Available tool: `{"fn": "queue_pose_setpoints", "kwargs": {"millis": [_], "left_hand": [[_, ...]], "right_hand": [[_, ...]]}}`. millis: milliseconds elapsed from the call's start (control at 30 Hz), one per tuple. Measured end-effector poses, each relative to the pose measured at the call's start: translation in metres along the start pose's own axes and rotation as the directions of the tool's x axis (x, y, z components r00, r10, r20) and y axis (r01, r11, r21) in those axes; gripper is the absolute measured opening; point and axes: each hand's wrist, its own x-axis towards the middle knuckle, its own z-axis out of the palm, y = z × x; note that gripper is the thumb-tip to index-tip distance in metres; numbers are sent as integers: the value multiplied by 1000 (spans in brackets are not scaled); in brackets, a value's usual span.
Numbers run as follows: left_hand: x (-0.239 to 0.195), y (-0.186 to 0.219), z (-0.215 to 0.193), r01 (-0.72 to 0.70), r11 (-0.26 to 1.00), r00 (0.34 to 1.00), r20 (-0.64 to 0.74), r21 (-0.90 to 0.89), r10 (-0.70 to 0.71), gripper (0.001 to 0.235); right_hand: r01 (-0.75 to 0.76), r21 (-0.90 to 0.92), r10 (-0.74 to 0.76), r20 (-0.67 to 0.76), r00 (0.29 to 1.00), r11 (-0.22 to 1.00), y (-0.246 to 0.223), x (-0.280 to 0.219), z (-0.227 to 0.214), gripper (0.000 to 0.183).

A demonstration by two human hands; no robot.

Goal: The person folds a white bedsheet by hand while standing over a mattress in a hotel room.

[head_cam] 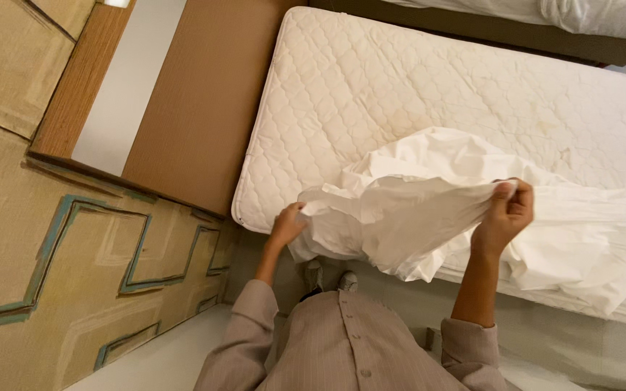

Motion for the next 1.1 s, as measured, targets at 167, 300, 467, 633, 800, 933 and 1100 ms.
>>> {"fn": "queue_pose_setpoints", "kwargs": {"millis": [167,300,467,633,800,933,1100], "left_hand": [[-48,94,12,-547,812,809,-121,202,575,81],[-77,157,53,-778,525,474,-226,344,851,79],[-64,175,54,-736,612,445,-473,290,760,44],[-40,163,41,-875,483,423,-436,33,795,8],[-40,155,39,-760,516,622,-215,-394,753,12],[-31,133,42,-754,512,627,-218,-412,748,16],[-75,144,26,-761,610,640,-105,-219,761,25]], "right_hand": [[20,31,-24,142,990,999,-19,-20,26,20],[77,45,-84,169,982,996,-39,-35,42,18],[97,60,-109,249,962,993,-47,-43,35,18],[82,102,-110,322,940,991,-57,-51,30,16],[53,79,-74,293,953,995,-52,-51,24,13],[69,-18,-61,283,957,997,-41,-38,22,12],[-469,4,440,339,832,883,22,-41,44,9]]}}
